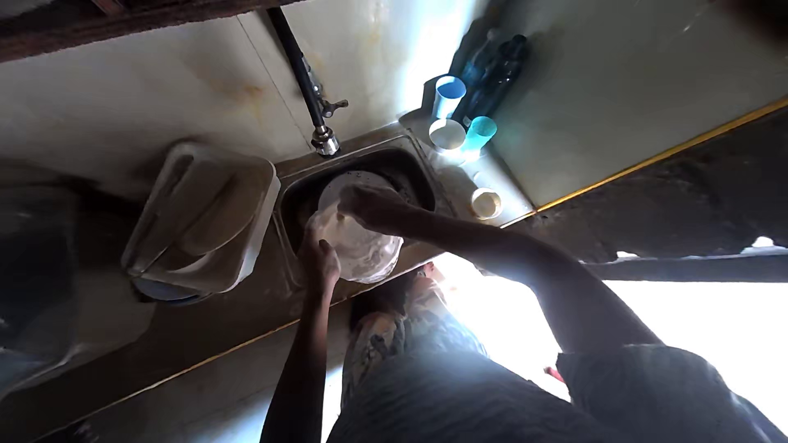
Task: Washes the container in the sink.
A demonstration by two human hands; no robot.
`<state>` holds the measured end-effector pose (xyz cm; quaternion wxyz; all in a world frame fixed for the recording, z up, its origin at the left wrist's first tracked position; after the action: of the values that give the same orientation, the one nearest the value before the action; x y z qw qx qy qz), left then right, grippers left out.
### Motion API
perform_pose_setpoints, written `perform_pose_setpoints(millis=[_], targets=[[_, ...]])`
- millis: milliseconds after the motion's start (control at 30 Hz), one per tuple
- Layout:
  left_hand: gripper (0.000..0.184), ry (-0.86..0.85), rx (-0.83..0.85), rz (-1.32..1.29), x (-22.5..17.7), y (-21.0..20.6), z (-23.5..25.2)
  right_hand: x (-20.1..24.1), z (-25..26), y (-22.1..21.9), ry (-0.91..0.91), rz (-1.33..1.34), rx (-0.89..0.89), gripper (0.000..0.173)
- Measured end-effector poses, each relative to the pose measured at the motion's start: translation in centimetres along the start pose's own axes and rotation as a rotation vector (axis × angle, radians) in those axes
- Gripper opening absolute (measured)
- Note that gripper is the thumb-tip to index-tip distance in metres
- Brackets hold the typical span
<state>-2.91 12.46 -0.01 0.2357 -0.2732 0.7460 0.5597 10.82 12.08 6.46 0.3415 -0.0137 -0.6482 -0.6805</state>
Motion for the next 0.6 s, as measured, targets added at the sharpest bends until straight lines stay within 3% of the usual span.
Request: perform_pose_setpoints(millis=[133,233,400,467,533,600], targets=[[0.05,-0.004,-0.03,-0.054,0.3,0.2,0.0,-0.8,1.9,-1.7,0.032,-0.225,0.215,0.023],[0.048,-0.042,-0.073,-0.149,0.4,0.1,0.0,-1.0,-0.3,-1.4,-0.128,-0.362,0.441,0.014],[0.049,-0.034,-0.106,-0.187,0.5,0.1,0.1,2.4,-4.9,-1.6,-0.429,-0.139,0.683,0.019],[0.044,0.035,-0.075,-0.111,0.5,0.2,0.1,4.6,-5.1,-3.1,-0.359,-0.003,0.612,0.024],[0.044,0.043,-0.049,-0.063,0.5,0.0,0.5,3.4,-3.9,-4.8,-0.213,0.047,0.415,0.023],[0.044,0.006,-0.046,-0.058,0.7,-0.1,0.6,1.8,-2.2,-3.6,-0.096,0.016,0.229,0.028]])
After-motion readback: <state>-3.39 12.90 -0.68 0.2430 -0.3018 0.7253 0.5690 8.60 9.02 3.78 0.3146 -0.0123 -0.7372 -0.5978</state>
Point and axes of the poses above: each hand's wrist, its own z-axis towards the middle knuckle, its own y-axis out of the back of the hand, x = y × z, the point moved 9 cm from there along z, towards the middle knuckle, and after that the axes turned 8 degrees about y, right-handed, at the moved point
